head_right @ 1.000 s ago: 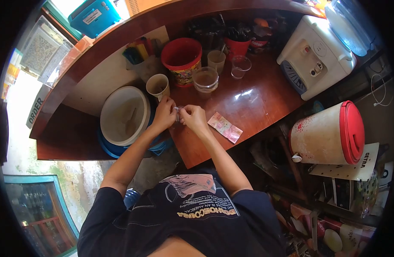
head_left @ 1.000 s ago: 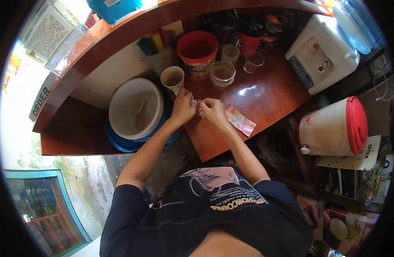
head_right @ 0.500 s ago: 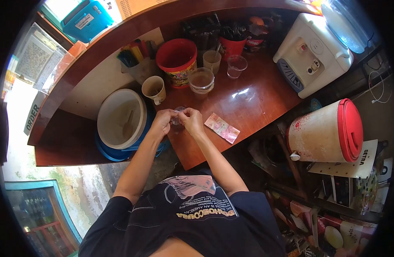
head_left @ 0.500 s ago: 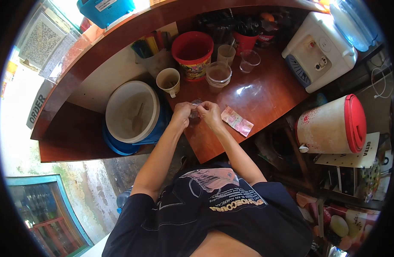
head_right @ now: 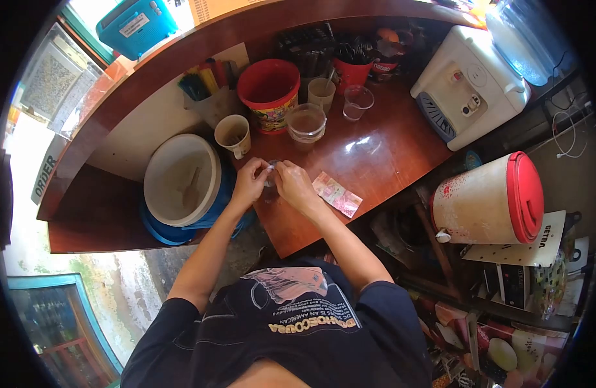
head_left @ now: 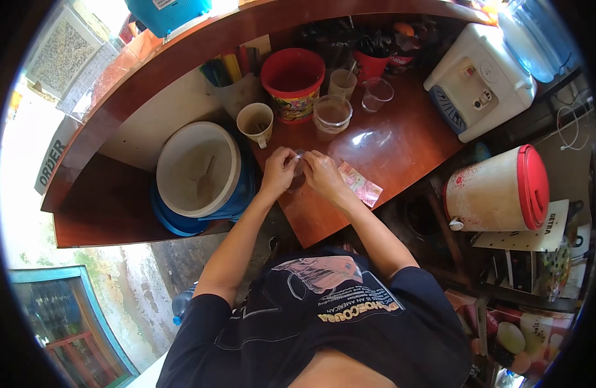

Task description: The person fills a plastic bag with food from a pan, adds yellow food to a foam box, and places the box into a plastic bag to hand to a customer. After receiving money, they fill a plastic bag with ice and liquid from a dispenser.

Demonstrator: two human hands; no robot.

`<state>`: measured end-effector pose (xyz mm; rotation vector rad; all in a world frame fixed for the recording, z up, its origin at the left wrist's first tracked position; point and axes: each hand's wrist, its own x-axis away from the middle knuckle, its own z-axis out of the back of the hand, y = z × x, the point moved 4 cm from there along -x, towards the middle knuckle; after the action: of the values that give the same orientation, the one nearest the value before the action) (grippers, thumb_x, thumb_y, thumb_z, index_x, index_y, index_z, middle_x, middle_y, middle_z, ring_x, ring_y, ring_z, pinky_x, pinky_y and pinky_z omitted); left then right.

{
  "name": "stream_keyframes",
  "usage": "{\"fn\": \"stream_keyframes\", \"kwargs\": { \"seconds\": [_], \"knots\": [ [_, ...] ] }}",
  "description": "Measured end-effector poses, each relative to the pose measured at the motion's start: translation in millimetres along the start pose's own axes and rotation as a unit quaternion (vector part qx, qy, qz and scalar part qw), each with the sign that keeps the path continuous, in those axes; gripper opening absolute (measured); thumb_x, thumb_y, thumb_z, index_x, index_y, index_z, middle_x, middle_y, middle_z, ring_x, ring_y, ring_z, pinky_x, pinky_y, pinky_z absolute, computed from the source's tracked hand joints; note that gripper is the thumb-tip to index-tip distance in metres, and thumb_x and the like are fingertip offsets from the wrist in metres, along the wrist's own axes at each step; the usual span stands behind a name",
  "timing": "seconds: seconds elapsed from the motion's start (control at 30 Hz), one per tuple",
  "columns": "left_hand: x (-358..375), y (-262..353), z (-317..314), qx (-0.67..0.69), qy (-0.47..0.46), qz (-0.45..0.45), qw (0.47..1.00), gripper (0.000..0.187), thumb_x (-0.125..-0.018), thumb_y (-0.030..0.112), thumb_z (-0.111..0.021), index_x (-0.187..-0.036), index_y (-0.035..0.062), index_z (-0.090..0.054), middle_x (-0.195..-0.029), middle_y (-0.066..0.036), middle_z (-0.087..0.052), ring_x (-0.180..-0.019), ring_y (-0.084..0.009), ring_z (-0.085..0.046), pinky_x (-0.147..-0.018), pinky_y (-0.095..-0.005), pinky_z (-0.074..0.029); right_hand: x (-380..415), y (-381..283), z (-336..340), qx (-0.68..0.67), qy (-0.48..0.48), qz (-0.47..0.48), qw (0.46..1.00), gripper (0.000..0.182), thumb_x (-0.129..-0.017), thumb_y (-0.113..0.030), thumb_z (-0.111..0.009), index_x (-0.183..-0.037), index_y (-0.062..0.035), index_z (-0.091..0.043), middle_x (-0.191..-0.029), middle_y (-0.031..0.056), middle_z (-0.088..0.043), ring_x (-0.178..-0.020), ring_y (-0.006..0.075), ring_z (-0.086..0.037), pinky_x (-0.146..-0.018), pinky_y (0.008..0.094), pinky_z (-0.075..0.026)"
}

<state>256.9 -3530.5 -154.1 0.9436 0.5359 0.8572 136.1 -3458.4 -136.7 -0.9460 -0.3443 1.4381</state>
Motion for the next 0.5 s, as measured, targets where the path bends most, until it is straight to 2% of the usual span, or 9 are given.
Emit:
{"fn": "stream_keyframes", "kwargs": {
  "seconds": [0.03, 0.1, 0.13, 0.17, 0.2, 0.33, 0.4, 0.5],
  "knots": [
    [1, 4, -3, 0.003, 0.000, -0.001, 1.000, 0.011, -0.086, -0.002, -0.057, -0.096, -0.0019, -0.060, -0.099, -0.008, -0.058, -0.086, -0.0146, -0.059, -0.078, -0.0256, -0.046, -3, -2, 1, 0.003, 0.000, 0.000, 1.000, 0.012, -0.082, -0.010, -0.059, -0.084, 0.0019, -0.056, -0.081, 0.0221, -0.059, -0.077, 0.0417, -0.060, -0.066, 0.0495, -0.047],
    [9, 26, 5, -0.087, 0.199, -0.178, 0.960, 0.022, -0.087, -0.003, -0.052, -0.109, -0.0010, -0.055, -0.106, -0.010, -0.057, -0.100, -0.0162, -0.057, -0.089, -0.0265, -0.043, -12, -4, 2, 0.011, 0.002, -0.003, 1.000, 0.016, -0.082, -0.014, -0.057, -0.083, 0.0017, -0.059, -0.080, 0.0214, -0.060, -0.077, 0.0398, -0.061, -0.065, 0.0483, -0.048],
    [7, 17, 2, -0.084, 0.198, -0.179, 0.960, 0.022, -0.087, -0.003, -0.052, -0.109, -0.0010, -0.055, -0.106, -0.010, -0.057, -0.100, -0.0162, -0.057, -0.089, -0.0265, -0.043, -16, -2, 1, 0.013, 0.003, -0.004, 1.000, 0.016, -0.082, -0.014, -0.057, -0.083, 0.0017, -0.059, -0.080, 0.0214, -0.060, -0.077, 0.0398, -0.061, -0.065, 0.0483, -0.048],
    [3, -3, -9, 0.084, 0.108, -0.118, 0.984, 0.027, -0.086, -0.002, -0.054, -0.112, 0.0004, -0.055, -0.105, -0.013, -0.059, -0.103, -0.0226, -0.057, -0.089, -0.0300, -0.044, -19, 0, 1, 0.006, 0.012, 0.003, 1.000, 0.016, -0.081, -0.013, -0.057, -0.082, 0.0020, -0.061, -0.078, 0.0209, -0.061, -0.074, 0.0383, -0.061, -0.063, 0.0459, -0.048],
    [1, -12, -18, 0.250, 0.014, -0.051, 0.967, 0.032, -0.084, -0.001, -0.056, -0.116, 0.0018, -0.054, -0.105, -0.016, -0.060, -0.106, -0.0291, -0.056, -0.089, -0.0336, -0.045, -22, -1, 2, 0.000, 0.020, 0.011, 1.000, 0.016, -0.080, -0.012, -0.057, -0.082, 0.0024, -0.062, -0.076, 0.0203, -0.061, -0.071, 0.0368, -0.062, -0.061, 0.0434, -0.048],
    [2, -26, -23, 0.193, 0.049, -0.087, 0.976, 0.033, -0.084, -0.004, -0.054, -0.116, 0.0005, -0.055, -0.112, -0.017, -0.058, -0.113, -0.0312, -0.052, -0.096, -0.0355, -0.042, -37, -5, 11, -0.031, 0.006, -0.053, 0.998, 0.021, -0.077, -0.019, -0.059, -0.075, 0.0011, -0.065, -0.072, 0.0191, -0.064, -0.069, 0.0360, -0.064, -0.063, 0.0438, -0.050],
    [1, -22, -20, 0.127, 0.093, -0.157, 0.975, 0.030, -0.084, -0.005, -0.052, -0.113, -0.0004, -0.058, -0.108, -0.017, -0.060, -0.111, -0.0306, -0.053, -0.095, -0.0358, -0.042, -47, -13, 22, -0.054, 0.009, -0.093, 0.994, 0.022, -0.076, -0.019, -0.059, -0.071, 0.0016, -0.064, -0.066, 0.0182, -0.063, -0.064, 0.0334, -0.064, -0.061, 0.0414, -0.050],
    [-12, -7, -3, 0.103, 0.079, -0.195, 0.972, 0.025, -0.081, -0.005, -0.054, -0.105, -0.0018, -0.060, -0.103, -0.016, -0.060, -0.109, -0.0314, -0.053, -0.094, -0.0354, -0.042, -50, -19, 28, -0.052, 0.031, -0.103, 0.993, 0.023, -0.077, -0.020, -0.059, -0.074, 0.0027, -0.063, -0.065, 0.0203, -0.060, -0.060, 0.0331, -0.062, -0.059, 0.0405, -0.048]
  ]
}}
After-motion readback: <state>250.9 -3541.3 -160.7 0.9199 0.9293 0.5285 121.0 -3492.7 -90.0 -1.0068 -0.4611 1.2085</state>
